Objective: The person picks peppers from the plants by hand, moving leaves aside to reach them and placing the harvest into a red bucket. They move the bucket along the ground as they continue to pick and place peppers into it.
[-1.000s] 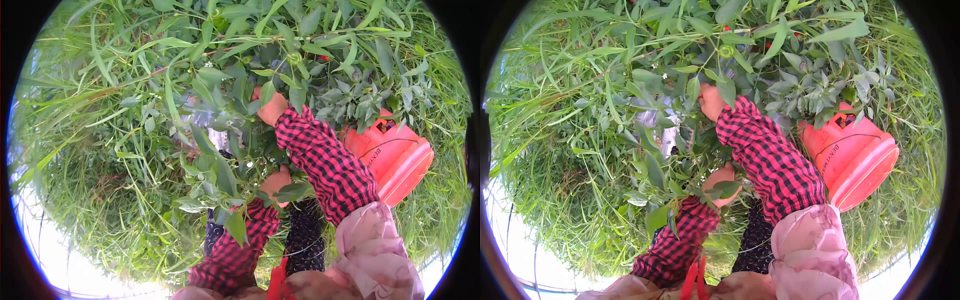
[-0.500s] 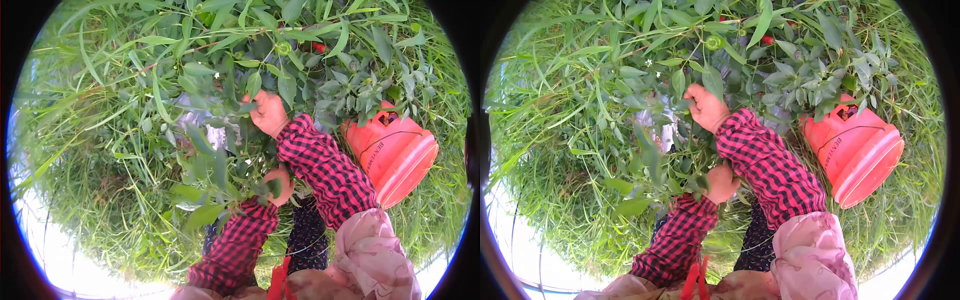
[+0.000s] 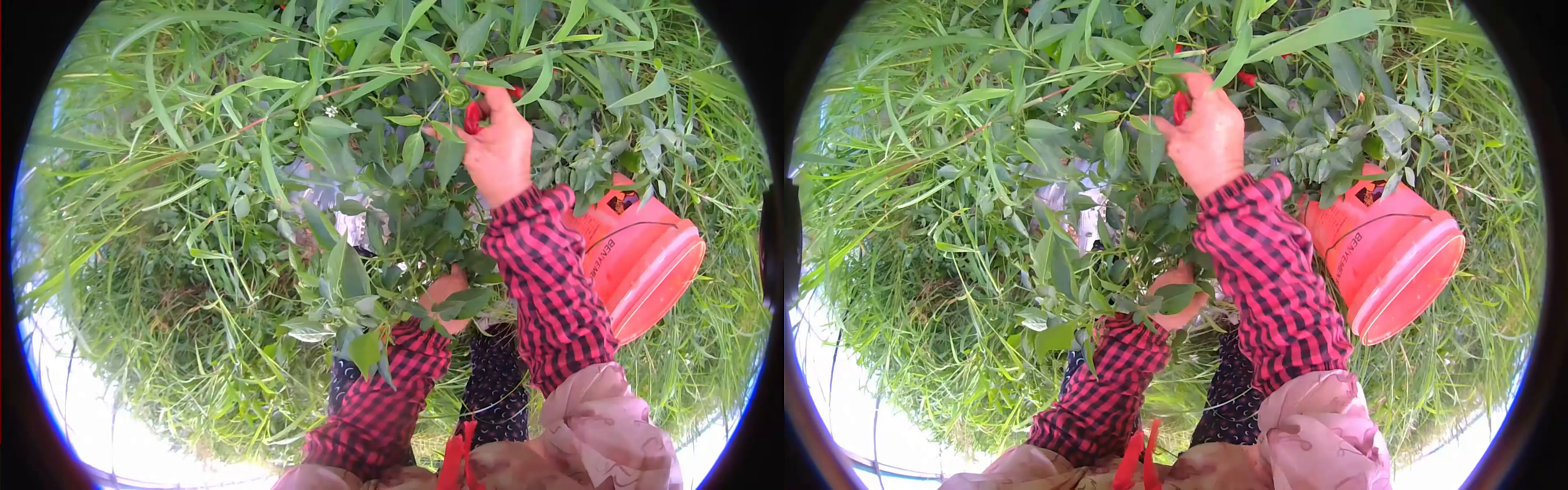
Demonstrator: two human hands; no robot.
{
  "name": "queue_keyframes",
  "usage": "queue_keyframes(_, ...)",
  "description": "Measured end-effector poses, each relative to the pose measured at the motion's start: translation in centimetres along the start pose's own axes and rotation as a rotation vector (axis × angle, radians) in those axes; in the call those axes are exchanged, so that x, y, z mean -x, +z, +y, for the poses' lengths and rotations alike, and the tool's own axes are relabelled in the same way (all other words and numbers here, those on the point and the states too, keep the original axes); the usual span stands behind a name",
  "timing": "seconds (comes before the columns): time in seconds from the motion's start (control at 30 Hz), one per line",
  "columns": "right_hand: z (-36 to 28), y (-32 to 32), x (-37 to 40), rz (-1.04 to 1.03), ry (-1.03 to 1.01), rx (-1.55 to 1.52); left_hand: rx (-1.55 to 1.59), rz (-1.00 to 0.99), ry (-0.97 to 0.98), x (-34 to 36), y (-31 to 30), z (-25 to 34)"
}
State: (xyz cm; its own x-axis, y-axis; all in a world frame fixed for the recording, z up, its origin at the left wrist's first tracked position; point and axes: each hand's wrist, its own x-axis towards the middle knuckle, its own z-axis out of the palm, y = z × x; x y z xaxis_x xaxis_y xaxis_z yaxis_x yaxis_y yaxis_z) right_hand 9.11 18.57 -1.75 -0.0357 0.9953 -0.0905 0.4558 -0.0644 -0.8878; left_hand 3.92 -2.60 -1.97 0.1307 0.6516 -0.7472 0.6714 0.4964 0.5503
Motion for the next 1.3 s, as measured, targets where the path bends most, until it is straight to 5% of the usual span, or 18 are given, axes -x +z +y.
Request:
queue_keyframes(0.07, 0.4, 0.5, -1.7, -0.036, -0.082, 0.226, 0.042, -0.193, -0.153, -0.3, -2.5, 2.5)
queue_keyframes(0.2, -0.7, -0.2, -2.2, -0.016, -0.153, 0.02, 0.108, -0.159, -0.162, -0.2, -5.2, 3.9)
queue_keyframes(0.27, -1.0, -1.1, -0.3, -0.295, 0.087, -0.18, 0.111, 0.201, 0.111, -0.4, -6.7, 3.8)
queue_keyframes(0.33, -2.9, -2.8, 0.9, -0.4, 0.094, 0.017, 0.24, 0.399, 0.094, -1.3, -7.9, 3.7)
queue_keyframes(0.4, -4.3, -4.4, 1.1, -0.462, 0.071, 0.303, 0.499, 0.56, -0.153, -1.1, -10.9, 4.3)
queue_keyframes(0.47, -3.3, -4.6, 1.5, -0.488, 0.078, 0.367, 0.897, 0.681, -0.019, -1.4, -11.6, 3.8)
queue_keyframes(0.53, -2.8, -4.3, 1.6, -0.505, 0.089, 0.423, 0.895, 0.667, 0.048, -1.1, -12.7, 5.0)
queue_keyframes(0.6, -2.4, -4.1, 1.8, -0.482, 0.005, 0.458, 0.552, 0.753, 0.382, -0.6, -13.6, 6.9)
queue_keyframes(0.67, -2.0, -4.1, 1.8, -0.511, 0.016, 0.575, 0.485, 0.805, 0.427, -0.5, -14.9, 7.5)
queue_keyframes(0.73, -2.5, -4.4, 2.2, -0.484, 0.032, 0.483, 0.228, 1.097, 0.488, -0.4, -16.5, 7.8)
queue_keyframes(0.93, -3.5, -5.1, 2.0, -0.547, 0.064, 0.601, -0.17, 0.98, 0.383, -2.3, -19.5, 8.0)
queue_keyframes(1.0, -4.2, -5.3, 1.8, -0.546, 0.15, 0.552, 0.089, 0.777, 0.084, -2.8, -19.5, 7.1)
queue_keyframes(1.13, -4.1, -5.3, 1.6, -0.503, 0.434, 0.221, 0.353, 0.541, -0.069, -4.3, -18.2, 4.8)
queue_keyframes(1.2, -4.9, -5.3, 1.9, -0.516, 0.392, 0.172, 0.508, 0.516, -0.037, -4.6, -17.8, 3.9)
queue_keyframes(1.3, -8.6, -5.7, 4.1, -0.941, 0.77, -0.189, 0.894, 0.436, -0.027, -4.9, -17.7, 3.6)
